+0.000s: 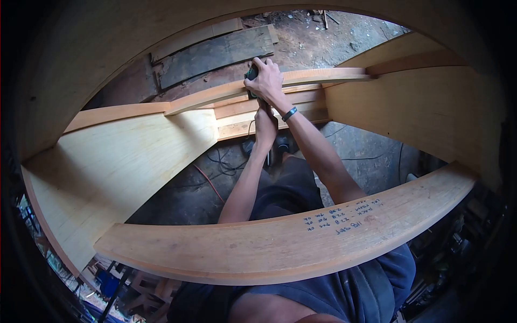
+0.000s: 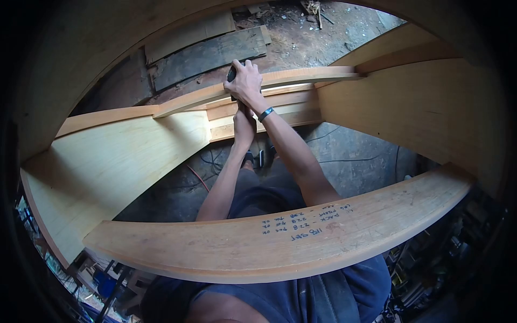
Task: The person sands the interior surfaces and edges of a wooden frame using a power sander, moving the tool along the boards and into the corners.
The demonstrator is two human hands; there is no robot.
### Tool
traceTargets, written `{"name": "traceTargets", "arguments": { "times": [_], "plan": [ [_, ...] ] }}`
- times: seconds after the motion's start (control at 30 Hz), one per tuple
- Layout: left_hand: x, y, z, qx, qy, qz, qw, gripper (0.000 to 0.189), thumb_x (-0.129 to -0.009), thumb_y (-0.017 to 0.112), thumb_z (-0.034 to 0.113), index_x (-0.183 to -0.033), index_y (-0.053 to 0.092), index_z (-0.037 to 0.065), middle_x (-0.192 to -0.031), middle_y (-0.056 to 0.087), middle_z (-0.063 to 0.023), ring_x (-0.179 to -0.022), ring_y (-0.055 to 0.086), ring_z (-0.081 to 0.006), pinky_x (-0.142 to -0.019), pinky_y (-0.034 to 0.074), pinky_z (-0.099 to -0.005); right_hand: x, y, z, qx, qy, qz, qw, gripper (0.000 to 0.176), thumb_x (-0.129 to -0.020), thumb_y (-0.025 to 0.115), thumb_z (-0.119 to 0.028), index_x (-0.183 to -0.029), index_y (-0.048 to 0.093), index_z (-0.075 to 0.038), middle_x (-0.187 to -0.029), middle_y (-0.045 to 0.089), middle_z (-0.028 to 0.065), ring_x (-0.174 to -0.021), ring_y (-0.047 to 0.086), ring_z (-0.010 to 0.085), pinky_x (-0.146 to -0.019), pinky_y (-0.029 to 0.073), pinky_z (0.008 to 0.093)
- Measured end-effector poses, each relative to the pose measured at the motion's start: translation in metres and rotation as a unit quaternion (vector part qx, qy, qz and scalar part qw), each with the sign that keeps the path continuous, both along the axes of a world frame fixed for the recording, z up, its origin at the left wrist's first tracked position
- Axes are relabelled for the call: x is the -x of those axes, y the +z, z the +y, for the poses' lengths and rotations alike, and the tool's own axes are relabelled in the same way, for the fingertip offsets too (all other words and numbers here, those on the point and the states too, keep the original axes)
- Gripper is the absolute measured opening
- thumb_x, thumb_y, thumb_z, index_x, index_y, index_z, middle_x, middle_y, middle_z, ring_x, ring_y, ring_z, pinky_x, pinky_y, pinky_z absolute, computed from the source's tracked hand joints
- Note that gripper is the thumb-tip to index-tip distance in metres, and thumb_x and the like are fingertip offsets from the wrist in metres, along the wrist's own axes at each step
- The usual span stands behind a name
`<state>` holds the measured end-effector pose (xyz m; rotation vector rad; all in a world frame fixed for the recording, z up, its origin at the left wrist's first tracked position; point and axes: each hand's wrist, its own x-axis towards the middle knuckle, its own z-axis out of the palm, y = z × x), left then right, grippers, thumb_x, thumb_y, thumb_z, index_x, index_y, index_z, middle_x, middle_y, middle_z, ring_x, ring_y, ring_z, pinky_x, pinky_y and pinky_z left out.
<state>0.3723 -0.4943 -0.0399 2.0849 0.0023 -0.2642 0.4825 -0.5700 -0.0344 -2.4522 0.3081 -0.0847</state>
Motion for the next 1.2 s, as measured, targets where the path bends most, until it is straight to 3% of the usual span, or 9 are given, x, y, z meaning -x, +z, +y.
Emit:
{"name": "traceTargets", "arguments": {
  "times": [0.2,0.53,0.57,0.67,0.7,0.73,1.0,1.03,1.2],
  "plan": [
    [0.011,-0.023,-0.018,0.022,-0.051,-0.032,0.998,0.050,-0.088,0.046,-0.013,-0.137,0.043,-0.007,-0.094,0.062,-0.0393,-0.090,0.061,-0.0566,-0.066,0.047,-0.0559,0.016,0.000,-0.033,0.005,-0.030,0.001,1.000,0.050,-0.069,0.075,-0.033,-0.116,0.067,-0.017,-0.105,0.061,0.0188,-0.101,0.063,0.0416,-0.083,0.055,0.0521],
    [0.016,-0.016,-0.184,0.036,-0.024,-0.031,0.999,0.042,-0.096,0.047,-0.007,-0.137,0.045,-0.008,-0.105,0.065,-0.0379,-0.101,0.063,-0.0548,-0.082,0.052,-0.0572,0.018,-0.002,-0.194,0.033,-0.033,0.011,0.999,0.052,-0.068,0.076,-0.037,-0.115,0.068,-0.016,-0.104,0.062,0.0199,-0.102,0.064,0.0415,-0.083,0.056,0.0526],
    [0.017,-0.013,-0.203,0.061,0.023,-0.043,0.997,0.038,-0.093,0.046,-0.008,-0.131,0.052,-0.005,-0.096,0.063,-0.0367,-0.090,0.063,-0.0547,-0.072,0.049,-0.0558,0.016,-0.003,-0.210,0.029,-0.033,0.020,0.999,0.052,-0.068,0.077,-0.037,-0.115,0.068,-0.016,-0.104,0.062,0.0201,-0.102,0.064,0.0417,-0.083,0.056,0.0526],
    [0.017,-0.013,-0.233,0.059,0.005,-0.043,0.997,0.044,-0.088,0.047,-0.010,-0.132,0.051,-0.004,-0.087,0.063,-0.0324,-0.082,0.063,-0.0515,-0.070,0.049,-0.0542,0.019,-0.003,-0.244,0.035,-0.036,0.021,0.999,0.052,-0.068,0.077,-0.038,-0.114,0.069,-0.014,-0.103,0.063,0.0209,-0.102,0.065,0.0420,-0.083,0.056,0.0525],
    [0.014,-0.011,-0.239,0.045,-0.031,0.036,0.998,0.059,-0.090,0.049,-0.009,-0.148,0.037,-0.007,-0.112,0.064,-0.0373,-0.105,0.062,-0.0547,-0.088,0.051,-0.0575,0.019,-0.002,-0.253,0.028,-0.043,0.019,0.999,0.051,-0.068,0.077,-0.038,-0.113,0.069,-0.014,-0.102,0.064,0.0207,-0.102,0.065,0.0418,-0.083,0.055,0.0524],
    [0.013,-0.008,-0.245,0.044,-0.030,0.028,0.998,0.058,-0.090,0.049,-0.009,-0.147,0.038,-0.007,-0.112,0.064,-0.0373,-0.106,0.062,-0.0547,-0.088,0.051,-0.0576,0.019,-0.003,-0.260,0.030,-0.048,0.005,0.998,0.051,-0.068,0.077,-0.038,-0.112,0.070,-0.015,-0.102,0.064,0.0206,-0.101,0.065,0.0416,-0.083,0.055,0.0523],
    [0.016,-0.017,-0.243,0.037,-0.004,0.004,0.999,0.050,-0.091,0.050,-0.007,-0.140,0.045,-0.005,-0.109,0.065,-0.0375,-0.104,0.062,-0.0557,-0.087,0.051,-0.0581,0.017,-0.006,-0.253,0.036,-0.030,-0.008,0.999,0.052,-0.069,0.075,-0.041,-0.113,0.070,-0.014,-0.103,0.063,0.0219,-0.101,0.064,0.0435,-0.082,0.055,0.0532],
    [0.018,-0.019,-0.241,0.027,0.025,-0.016,0.999,0.045,-0.092,0.048,-0.010,-0.137,0.049,-0.006,-0.101,0.066,-0.0364,-0.099,0.063,-0.0539,-0.078,0.051,-0.0565,0.015,-0.008,-0.249,0.032,-0.014,-0.002,0.999,0.052,-0.069,0.076,-0.041,-0.114,0.070,-0.014,-0.103,0.064,0.0218,-0.101,0.065,0.0430,-0.082,0.055,0.0529],
    [0.021,-0.021,-0.227,0.021,0.036,-0.002,0.999,0.062,-0.090,0.050,-0.008,-0.150,0.035,-0.007,-0.114,0.063,-0.0380,-0.105,0.062,-0.0546,-0.086,0.052,-0.0579,0.015,-0.011,-0.226,0.032,0.001,0.010,0.999,0.053,-0.068,0.077,-0.040,-0.115,0.070,-0.016,-0.101,0.064,0.0200,-0.101,0.065,0.0409,-0.082,0.055,0.0525]
  ]
}}
